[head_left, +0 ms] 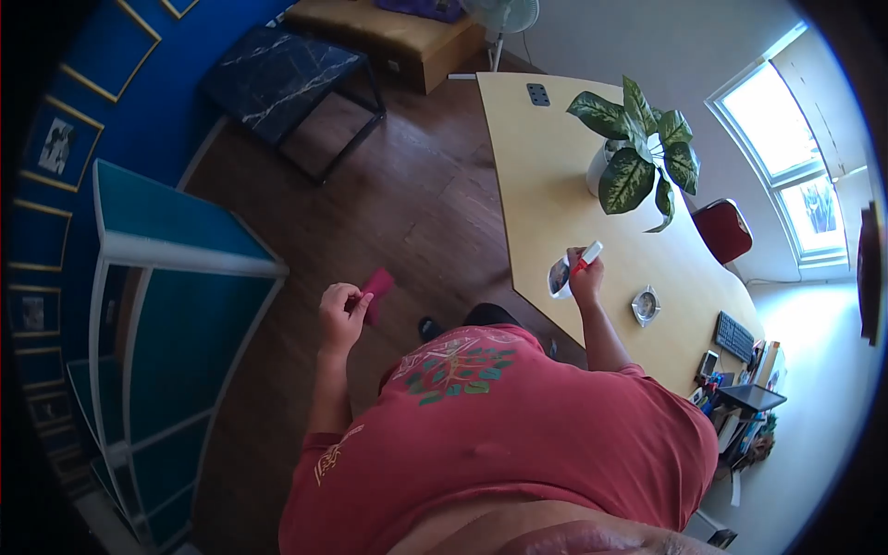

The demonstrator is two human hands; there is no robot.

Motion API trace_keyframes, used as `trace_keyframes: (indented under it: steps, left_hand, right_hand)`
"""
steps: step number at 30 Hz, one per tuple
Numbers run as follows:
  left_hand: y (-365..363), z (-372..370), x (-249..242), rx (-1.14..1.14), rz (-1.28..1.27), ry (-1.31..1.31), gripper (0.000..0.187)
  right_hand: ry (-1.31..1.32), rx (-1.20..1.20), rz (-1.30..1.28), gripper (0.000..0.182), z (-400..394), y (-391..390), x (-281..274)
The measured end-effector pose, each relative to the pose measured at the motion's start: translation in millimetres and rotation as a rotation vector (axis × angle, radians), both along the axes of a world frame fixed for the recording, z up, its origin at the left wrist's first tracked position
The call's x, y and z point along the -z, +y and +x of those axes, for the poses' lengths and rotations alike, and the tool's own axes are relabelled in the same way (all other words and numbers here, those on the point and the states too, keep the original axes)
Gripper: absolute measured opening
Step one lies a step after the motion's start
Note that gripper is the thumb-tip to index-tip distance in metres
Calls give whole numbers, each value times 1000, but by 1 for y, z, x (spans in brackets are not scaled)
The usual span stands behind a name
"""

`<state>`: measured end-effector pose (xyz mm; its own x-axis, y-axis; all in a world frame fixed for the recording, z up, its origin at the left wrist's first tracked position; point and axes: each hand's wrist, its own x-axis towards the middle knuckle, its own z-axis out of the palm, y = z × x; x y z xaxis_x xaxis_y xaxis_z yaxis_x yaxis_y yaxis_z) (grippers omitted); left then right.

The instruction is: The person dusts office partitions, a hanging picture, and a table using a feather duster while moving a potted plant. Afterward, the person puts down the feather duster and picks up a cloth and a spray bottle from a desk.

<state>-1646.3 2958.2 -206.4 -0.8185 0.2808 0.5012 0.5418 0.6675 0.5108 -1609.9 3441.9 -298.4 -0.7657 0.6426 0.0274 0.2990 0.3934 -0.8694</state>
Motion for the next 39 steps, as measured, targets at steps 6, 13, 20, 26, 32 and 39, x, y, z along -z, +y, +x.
trace_keyframes:
  steps: [6, 13, 20, 26, 32, 39]
  left_hand:
    - [-14, -121, 13, 17, 356, -393, 27]
    - [13, -273, -12, 370, 275, -430, 23]
    - [11, -410, -34, 503, 415, -719, 15]
    - [8, -565, -40, 622, 388, -665, 12]
    - [30, -728, -62, 722, 125, -890, 8]
    - [114, -899, 1, 1546, 911, -1885, 24]
  right_hand:
    - [-70, -304, -301, 21, -67, -71, -15]
    - [-109, -835, -194, 30, -255, -128, -71]
    - [64, -1499, -384, 67, -455, -203, -148]
    - [-43, -1728, -411, 65, -592, -220, -125]
    - [-59, -1303, -331, 45, -665, -197, -138]
    - [164, -834, -330, 29, -706, -164, -184]
